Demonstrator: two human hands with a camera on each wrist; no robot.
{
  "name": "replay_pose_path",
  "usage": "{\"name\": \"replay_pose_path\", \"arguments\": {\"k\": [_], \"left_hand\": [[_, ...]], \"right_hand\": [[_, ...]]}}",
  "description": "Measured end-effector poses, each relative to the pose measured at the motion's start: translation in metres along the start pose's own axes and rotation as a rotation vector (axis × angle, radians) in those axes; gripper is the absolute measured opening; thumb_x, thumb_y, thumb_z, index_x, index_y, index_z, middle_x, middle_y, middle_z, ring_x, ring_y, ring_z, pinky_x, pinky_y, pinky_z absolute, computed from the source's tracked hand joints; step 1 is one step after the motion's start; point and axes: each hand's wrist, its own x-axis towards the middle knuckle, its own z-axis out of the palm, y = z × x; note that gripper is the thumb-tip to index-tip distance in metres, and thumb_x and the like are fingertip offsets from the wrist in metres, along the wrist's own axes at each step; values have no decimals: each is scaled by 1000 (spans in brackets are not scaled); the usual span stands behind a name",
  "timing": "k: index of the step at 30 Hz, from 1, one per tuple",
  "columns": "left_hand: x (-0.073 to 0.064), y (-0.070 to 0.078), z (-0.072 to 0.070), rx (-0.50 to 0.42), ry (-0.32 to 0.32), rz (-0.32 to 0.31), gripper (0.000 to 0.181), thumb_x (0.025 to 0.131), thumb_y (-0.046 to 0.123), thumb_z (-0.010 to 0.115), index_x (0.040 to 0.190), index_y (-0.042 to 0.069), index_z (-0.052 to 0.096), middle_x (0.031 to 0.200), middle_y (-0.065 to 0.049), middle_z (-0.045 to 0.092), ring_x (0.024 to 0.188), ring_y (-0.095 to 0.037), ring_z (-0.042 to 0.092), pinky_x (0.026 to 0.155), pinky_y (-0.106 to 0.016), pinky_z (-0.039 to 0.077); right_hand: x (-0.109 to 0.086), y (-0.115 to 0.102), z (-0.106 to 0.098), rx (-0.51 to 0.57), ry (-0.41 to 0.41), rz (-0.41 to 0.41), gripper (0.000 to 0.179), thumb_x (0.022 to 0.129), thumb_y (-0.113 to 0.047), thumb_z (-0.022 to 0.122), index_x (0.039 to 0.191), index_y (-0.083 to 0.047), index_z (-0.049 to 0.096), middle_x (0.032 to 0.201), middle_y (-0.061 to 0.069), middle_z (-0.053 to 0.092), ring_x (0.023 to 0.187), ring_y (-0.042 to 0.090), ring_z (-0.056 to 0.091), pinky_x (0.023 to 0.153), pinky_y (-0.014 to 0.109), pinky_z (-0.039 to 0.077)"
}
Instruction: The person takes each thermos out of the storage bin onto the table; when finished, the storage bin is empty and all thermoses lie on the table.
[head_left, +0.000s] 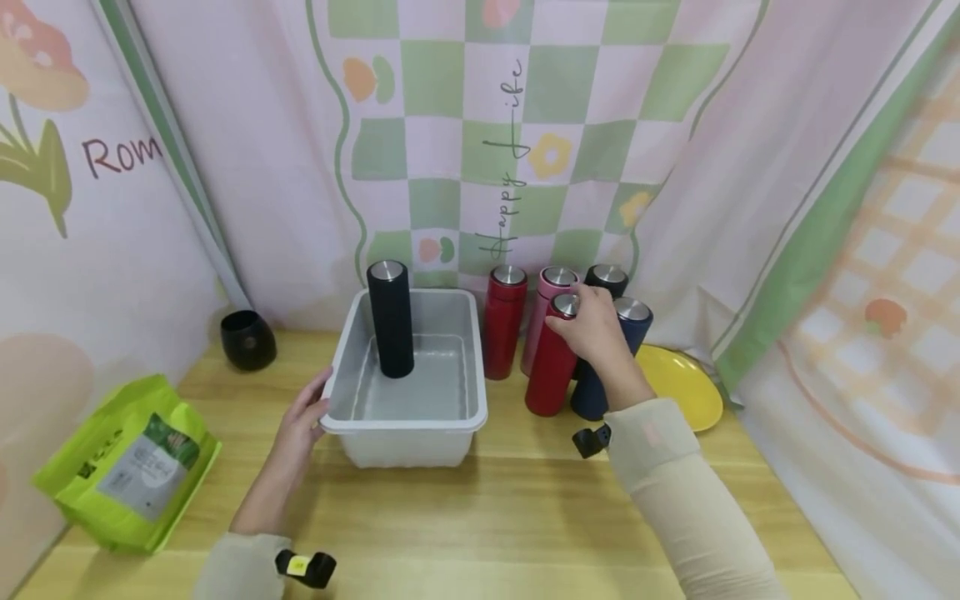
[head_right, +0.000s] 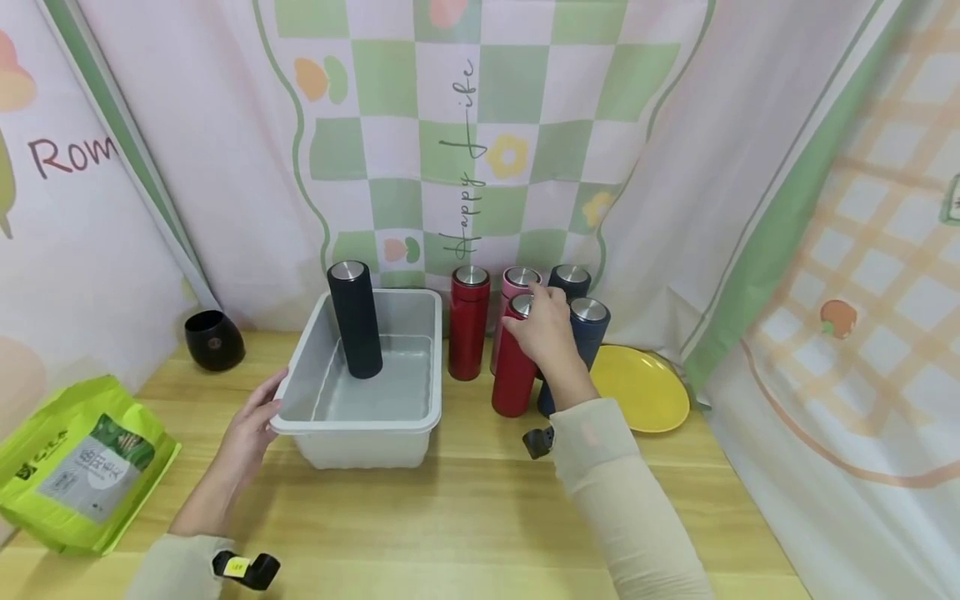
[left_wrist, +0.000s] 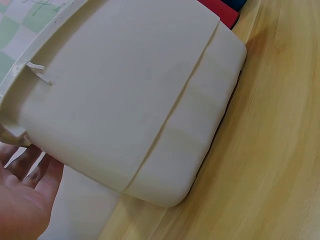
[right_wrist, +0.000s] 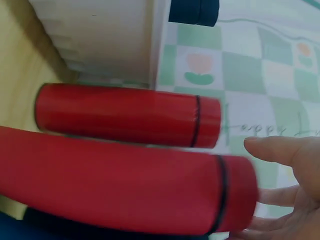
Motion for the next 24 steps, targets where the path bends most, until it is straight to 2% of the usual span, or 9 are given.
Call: {"name": "replay_pose_path", "arguments": {"k": [5,9,18,24], "left_hand": [[-2,1,0,2,3,-6,52,103,7,32,153,-2,19,159,-17,15,141,-32,18,109,-53,23],[-3,1,0,12,2,-6,52,103,8,32,153,-1,19,159,-17,15,141,-31,18,109,-52,24],[-2,0,0,18,2,-6,52,103,7,33,153,-1,19,159,-18,16,140,-30,21,108,-49,27],[-2,0,1,15,5,-10,53,103,8,34,153,0,20,159,-18,15,141,-31,19,110,-53,24]], "right_hand": [[5,-31,-4,-23,16,-56,70,90,-25,69,148,0,36,147,26,29,135,41,27,106,55,30],[12,-59,2,-25,-12,-75,70,90,-26,69,148,-3,37,149,23,28,136,38,27,107,53,30],[36,-104,42,2,-130,-148,68,89,-30,71,145,-6,42,145,23,36,131,36,37,105,47,35],[43,-129,70,83,-144,-176,69,88,-27,73,146,-4,42,144,23,38,129,34,40,101,42,40]]}}
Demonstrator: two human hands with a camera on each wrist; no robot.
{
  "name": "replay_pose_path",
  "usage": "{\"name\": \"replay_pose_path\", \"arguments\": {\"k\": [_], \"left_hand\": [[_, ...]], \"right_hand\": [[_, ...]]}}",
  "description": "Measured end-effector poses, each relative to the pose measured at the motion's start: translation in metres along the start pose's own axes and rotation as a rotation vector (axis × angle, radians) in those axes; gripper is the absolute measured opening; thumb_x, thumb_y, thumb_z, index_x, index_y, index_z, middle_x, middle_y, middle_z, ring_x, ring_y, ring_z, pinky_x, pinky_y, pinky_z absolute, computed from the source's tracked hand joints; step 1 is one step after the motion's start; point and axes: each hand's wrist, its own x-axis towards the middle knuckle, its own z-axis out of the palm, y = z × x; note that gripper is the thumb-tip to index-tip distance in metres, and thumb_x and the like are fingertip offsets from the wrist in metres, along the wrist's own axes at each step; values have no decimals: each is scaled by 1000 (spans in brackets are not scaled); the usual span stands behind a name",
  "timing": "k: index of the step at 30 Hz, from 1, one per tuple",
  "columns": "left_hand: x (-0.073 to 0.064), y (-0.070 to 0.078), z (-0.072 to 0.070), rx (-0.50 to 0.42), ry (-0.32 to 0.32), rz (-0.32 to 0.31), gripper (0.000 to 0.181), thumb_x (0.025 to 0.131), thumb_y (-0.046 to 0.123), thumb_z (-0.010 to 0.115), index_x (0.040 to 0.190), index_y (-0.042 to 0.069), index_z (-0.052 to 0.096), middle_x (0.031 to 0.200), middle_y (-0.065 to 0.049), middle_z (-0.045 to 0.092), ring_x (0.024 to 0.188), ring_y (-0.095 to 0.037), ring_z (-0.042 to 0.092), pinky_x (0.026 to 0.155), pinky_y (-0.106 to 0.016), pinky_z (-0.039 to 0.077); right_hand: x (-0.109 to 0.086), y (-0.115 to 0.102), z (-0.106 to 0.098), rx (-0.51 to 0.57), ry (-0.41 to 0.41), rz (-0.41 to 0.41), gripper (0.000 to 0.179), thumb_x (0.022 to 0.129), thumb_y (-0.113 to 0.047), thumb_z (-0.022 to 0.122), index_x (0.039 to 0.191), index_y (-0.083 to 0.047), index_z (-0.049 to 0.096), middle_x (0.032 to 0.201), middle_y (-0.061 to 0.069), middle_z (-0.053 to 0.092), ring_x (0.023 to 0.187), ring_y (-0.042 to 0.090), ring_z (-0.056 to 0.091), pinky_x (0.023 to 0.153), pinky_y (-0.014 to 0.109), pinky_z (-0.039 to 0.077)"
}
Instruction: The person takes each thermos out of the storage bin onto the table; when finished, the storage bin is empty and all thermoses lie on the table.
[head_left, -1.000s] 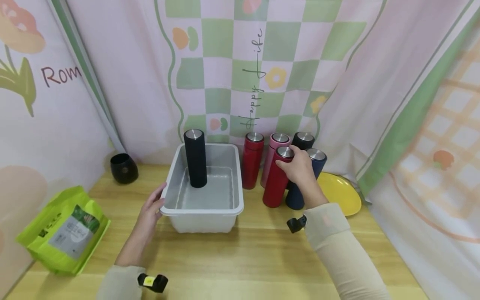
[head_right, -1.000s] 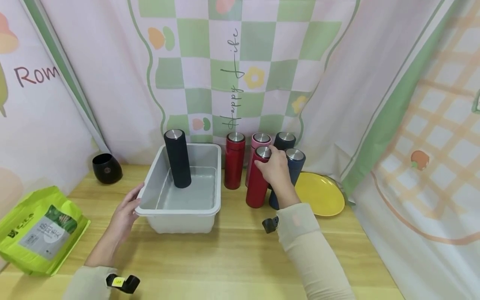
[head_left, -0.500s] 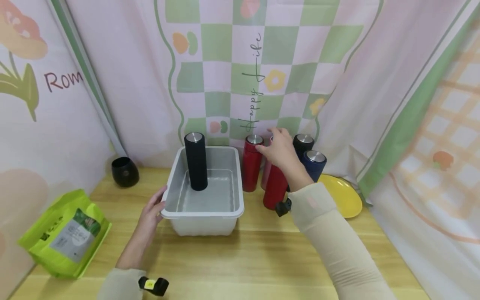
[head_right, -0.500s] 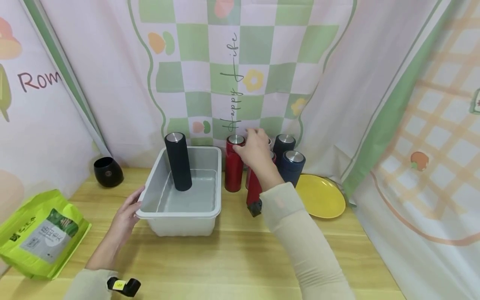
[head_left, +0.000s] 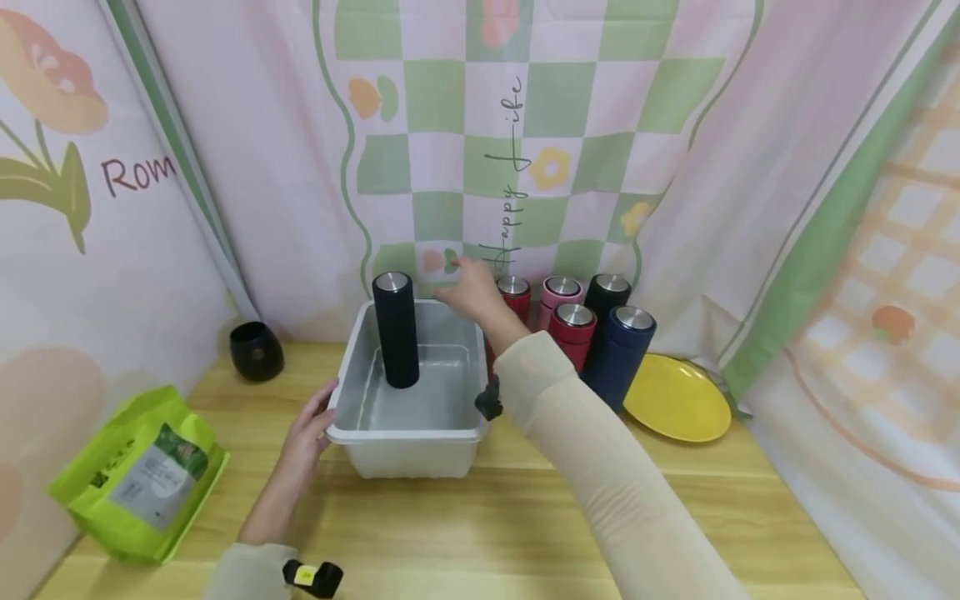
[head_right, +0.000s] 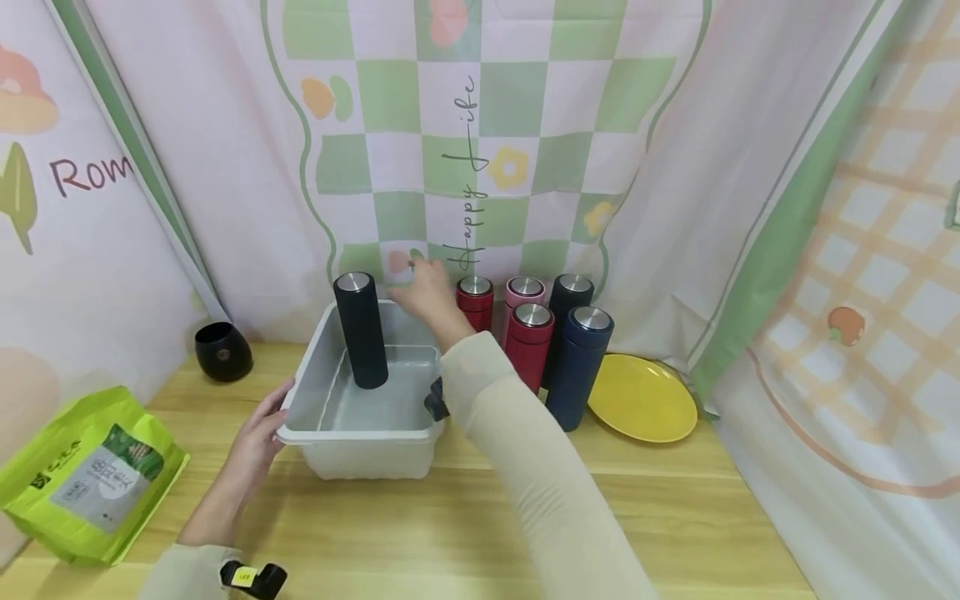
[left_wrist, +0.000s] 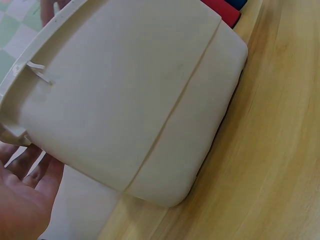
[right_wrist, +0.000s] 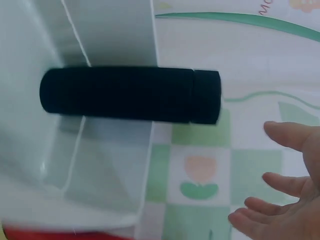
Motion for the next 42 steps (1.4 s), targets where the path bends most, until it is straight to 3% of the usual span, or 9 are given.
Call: {"name": "replay_pose_path", "arguments": {"k": [17,27,42], "left_hand": [[2,-5,5,-15,24,39,52,100,3,34,151,-5,22,157,-21,19,138,-32,24,108,-52,27],[0,-5,2,-13,24,41,52,101,4,33,151,-4,21,158,-21,17,141,-34,18,109,-56,22],[0,-5,2,9,27,26,53,101,6,34,152,-2,22,158,-19,16,141,-33,19,108,-55,24]], "right_hand": [[26,-4,76,319,20,-8,73,87,-29,75,146,-4,39,146,16,42,130,31,42,105,40,37],[34,-8,98,262,86,-59,70,85,-22,78,143,-5,44,139,13,50,126,26,47,105,34,36],[29,-15,95,233,122,-19,66,85,-24,77,142,-7,48,136,10,54,121,24,51,101,31,39]]}}
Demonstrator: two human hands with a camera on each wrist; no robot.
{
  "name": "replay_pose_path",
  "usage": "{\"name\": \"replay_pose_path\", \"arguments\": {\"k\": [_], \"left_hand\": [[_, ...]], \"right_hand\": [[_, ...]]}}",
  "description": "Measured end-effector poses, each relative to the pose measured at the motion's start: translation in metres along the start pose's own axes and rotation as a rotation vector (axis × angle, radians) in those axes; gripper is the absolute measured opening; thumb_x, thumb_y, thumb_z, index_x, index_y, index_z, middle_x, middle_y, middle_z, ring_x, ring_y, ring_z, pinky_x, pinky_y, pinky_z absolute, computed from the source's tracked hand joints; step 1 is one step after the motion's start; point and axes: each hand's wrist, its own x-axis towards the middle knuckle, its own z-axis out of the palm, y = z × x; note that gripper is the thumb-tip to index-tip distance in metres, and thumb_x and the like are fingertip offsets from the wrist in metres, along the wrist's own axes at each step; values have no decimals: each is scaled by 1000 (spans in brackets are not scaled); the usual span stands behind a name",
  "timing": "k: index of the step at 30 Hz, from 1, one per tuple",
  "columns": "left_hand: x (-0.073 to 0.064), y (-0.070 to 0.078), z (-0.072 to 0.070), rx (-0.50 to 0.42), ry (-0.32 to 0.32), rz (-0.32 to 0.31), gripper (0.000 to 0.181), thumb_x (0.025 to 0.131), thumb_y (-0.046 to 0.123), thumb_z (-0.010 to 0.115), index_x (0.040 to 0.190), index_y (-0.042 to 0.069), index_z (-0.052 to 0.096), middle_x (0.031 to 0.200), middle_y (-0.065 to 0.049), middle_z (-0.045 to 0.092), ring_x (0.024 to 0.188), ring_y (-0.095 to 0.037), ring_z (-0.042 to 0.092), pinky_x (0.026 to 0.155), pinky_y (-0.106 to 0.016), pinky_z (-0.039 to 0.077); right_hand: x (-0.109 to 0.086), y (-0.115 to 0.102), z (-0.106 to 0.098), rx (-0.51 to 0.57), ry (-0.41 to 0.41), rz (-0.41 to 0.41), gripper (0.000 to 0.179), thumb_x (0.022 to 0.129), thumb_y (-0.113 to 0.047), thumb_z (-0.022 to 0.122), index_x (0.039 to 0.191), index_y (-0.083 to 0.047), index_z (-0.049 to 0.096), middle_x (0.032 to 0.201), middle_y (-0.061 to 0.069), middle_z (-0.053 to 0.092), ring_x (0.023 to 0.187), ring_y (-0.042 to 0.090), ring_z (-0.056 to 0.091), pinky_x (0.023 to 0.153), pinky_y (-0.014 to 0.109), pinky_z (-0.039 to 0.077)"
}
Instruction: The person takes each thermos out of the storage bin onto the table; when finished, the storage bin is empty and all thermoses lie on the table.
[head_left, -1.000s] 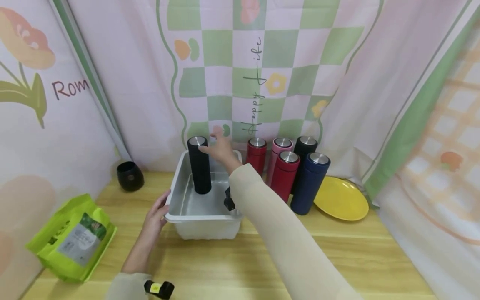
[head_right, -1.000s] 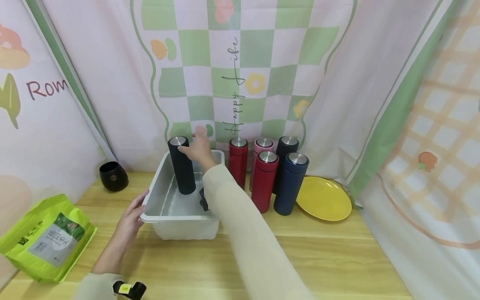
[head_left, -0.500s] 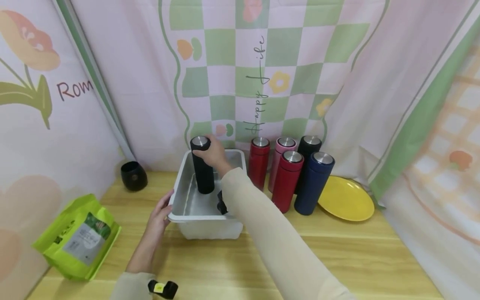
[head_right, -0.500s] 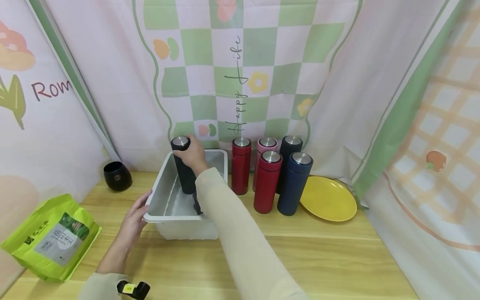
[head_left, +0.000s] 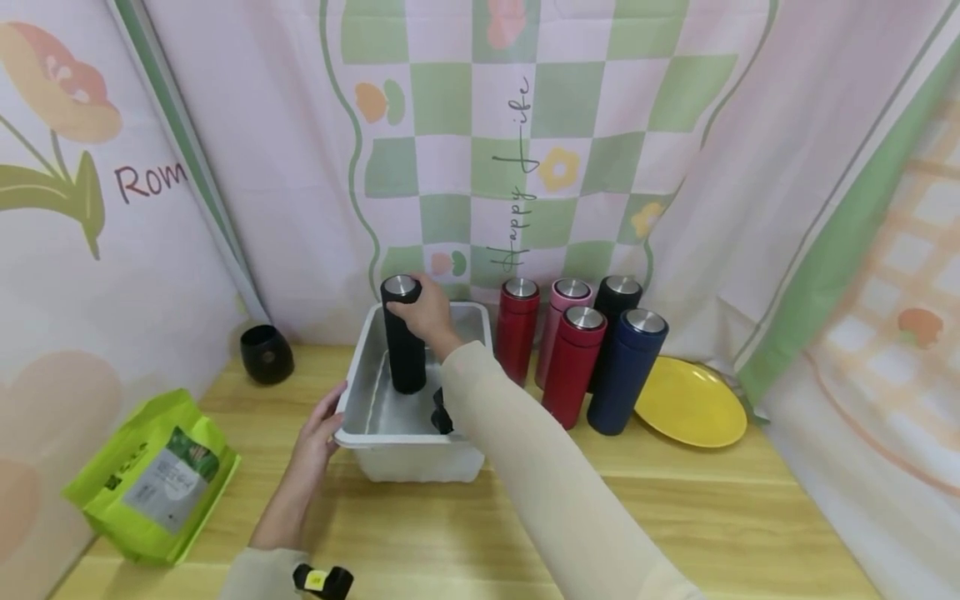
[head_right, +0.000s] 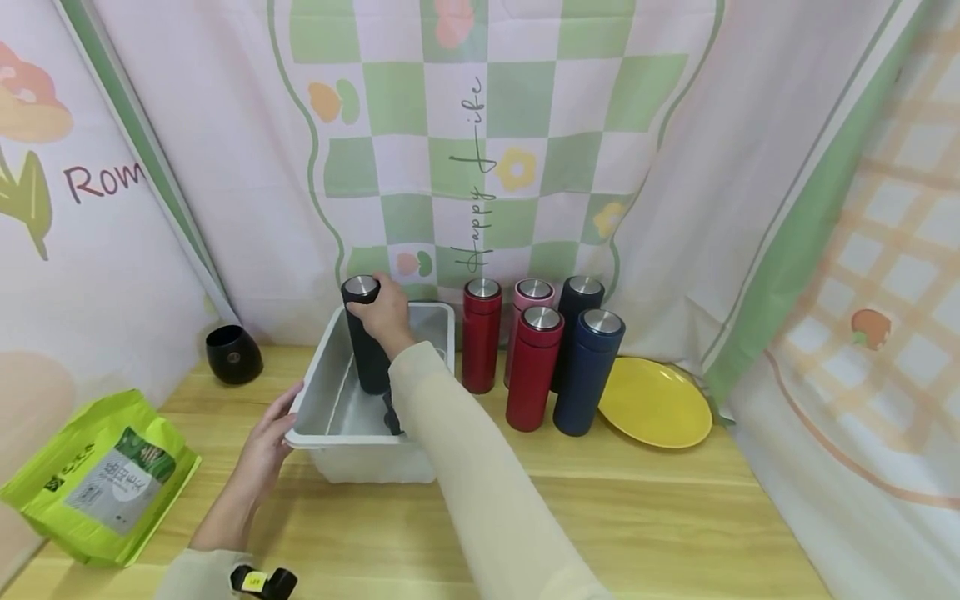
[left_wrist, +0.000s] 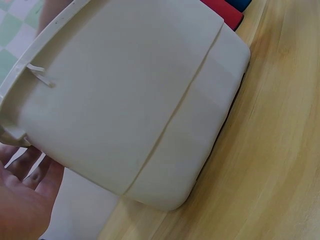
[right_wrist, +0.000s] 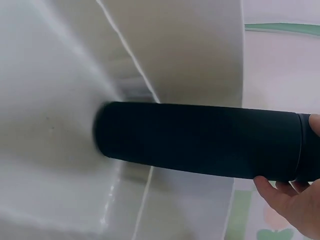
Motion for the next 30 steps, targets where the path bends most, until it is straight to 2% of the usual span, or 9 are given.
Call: {"name": "replay_pose_path", "arguments": {"k": [4,10,17,21,24,30], "left_hand": [[-1,0,0,0,1,-4,53,102,7,35,153,0,22,159,-18,17,140,-32,20,108,-54,25],[-2,2,-1,-5,-2,-11,53,103,9,34,153,1,22,159,-17,17,141,-31,20,108,-53,25],[-3,5,-3,0,-5,-17,52,103,9,33,153,1,21,159,-17,15,141,-32,18,109,-55,22],[-3,5,-2,-4,6,1,52,102,7,34,152,-3,21,158,-19,19,136,-27,26,106,-46,30],[-3,4,-1,-5,11,9,52,101,6,35,150,-6,21,156,-20,21,130,-20,31,101,-39,35],[-3,4,1,-10,5,-6,53,102,8,36,151,-4,22,157,-19,21,131,-21,30,101,-39,34]], "right_hand": [[-3,-7,-6,17,9,4,65,86,-28,75,142,-10,47,132,7,57,113,23,55,94,31,44],[-2,-24,-24,63,30,-23,66,85,-30,77,143,-11,49,134,9,54,115,23,53,94,33,45],[-4,-46,-58,145,65,-27,66,84,-32,77,142,-16,50,131,9,57,115,22,54,88,31,48],[-6,-56,-78,183,88,-41,65,84,-31,77,142,-16,51,137,6,53,117,20,52,91,31,47],[-9,-59,-94,175,107,-51,66,83,-33,77,142,-17,51,139,4,52,116,19,52,91,31,46],[-21,-68,-130,165,142,-64,67,82,-33,78,142,-22,51,136,1,53,110,16,55,87,30,46]]}}
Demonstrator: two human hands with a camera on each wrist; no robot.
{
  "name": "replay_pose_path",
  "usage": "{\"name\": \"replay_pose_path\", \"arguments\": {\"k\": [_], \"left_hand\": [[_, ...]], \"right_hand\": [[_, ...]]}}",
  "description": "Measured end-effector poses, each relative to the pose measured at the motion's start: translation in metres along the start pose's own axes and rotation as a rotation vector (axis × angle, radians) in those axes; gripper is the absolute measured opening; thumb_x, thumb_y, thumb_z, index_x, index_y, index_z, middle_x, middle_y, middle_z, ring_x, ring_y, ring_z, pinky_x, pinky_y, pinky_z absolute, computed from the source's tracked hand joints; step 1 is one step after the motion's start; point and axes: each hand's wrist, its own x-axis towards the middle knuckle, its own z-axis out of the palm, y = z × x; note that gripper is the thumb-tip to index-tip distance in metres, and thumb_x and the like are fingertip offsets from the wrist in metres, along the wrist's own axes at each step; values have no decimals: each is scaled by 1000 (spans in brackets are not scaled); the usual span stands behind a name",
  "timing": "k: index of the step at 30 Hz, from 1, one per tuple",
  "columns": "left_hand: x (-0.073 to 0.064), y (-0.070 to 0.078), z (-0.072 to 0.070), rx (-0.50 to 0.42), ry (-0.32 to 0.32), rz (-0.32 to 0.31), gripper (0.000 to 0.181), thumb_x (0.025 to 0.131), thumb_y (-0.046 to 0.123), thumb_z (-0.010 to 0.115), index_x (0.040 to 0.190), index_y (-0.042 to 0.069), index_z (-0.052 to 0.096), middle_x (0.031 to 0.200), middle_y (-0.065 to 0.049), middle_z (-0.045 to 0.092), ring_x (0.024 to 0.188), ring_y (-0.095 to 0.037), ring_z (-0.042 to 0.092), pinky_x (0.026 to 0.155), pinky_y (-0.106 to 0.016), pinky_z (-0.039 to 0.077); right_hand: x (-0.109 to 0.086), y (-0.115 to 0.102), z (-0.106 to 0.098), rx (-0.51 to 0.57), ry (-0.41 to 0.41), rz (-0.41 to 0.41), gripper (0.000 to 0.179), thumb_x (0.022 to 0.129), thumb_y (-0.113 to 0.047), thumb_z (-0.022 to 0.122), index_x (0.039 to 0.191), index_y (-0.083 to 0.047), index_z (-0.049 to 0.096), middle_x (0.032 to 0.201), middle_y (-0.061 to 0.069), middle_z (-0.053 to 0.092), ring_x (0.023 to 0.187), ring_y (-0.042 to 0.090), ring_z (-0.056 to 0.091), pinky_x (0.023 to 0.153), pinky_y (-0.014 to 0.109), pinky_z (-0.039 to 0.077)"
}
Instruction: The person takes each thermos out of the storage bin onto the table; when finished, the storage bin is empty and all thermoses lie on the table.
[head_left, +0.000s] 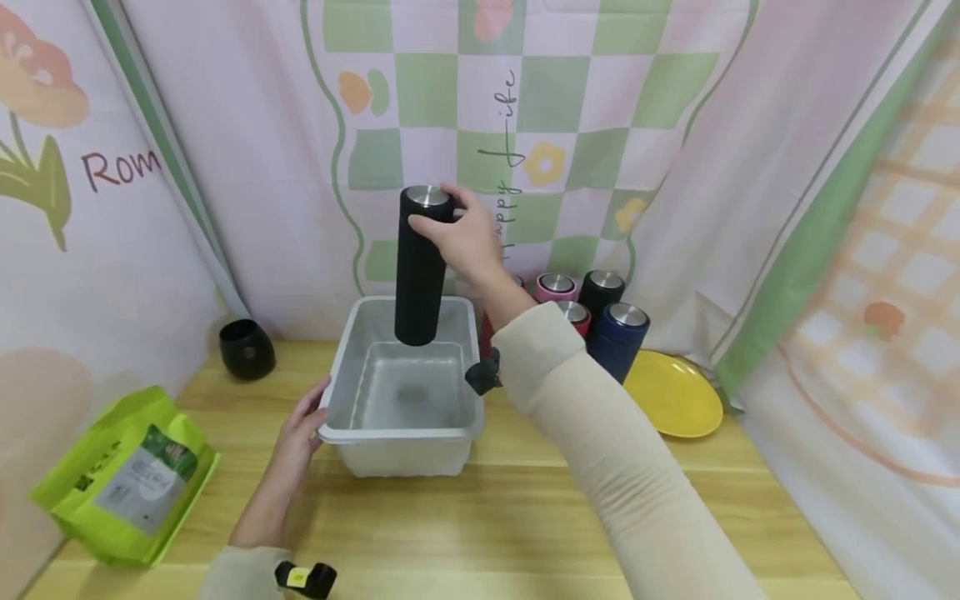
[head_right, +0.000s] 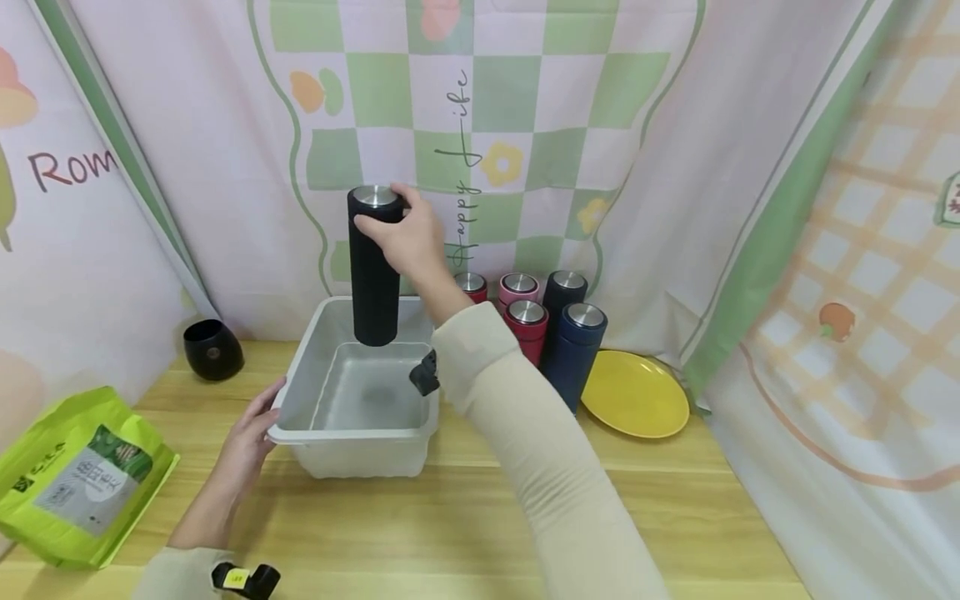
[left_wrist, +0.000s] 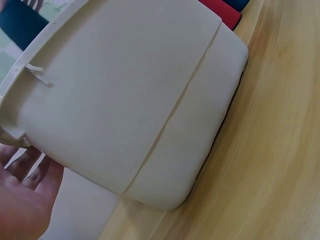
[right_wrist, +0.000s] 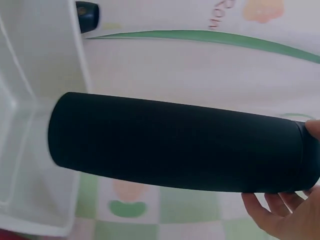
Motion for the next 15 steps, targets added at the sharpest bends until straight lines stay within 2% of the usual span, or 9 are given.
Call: {"name": "replay_pose_path", "arguments": {"k": [7,15], "left_hand": [[1,0,1,-14,8,16,52,101,7,37,150,-6,22,155,-20,23,123,-14,36,94,-29,40],[0,-2,2,-14,0,12,52,103,9,36,150,-5,22,156,-19,22,127,-18,33,91,-25,40]], "right_hand": [[-12,-9,-46,47,10,-27,62,81,-30,80,138,-20,56,131,-1,57,106,15,56,86,30,48],[-30,5,-84,16,43,40,64,83,-30,78,142,-25,52,136,0,51,111,20,52,90,36,48]]}}
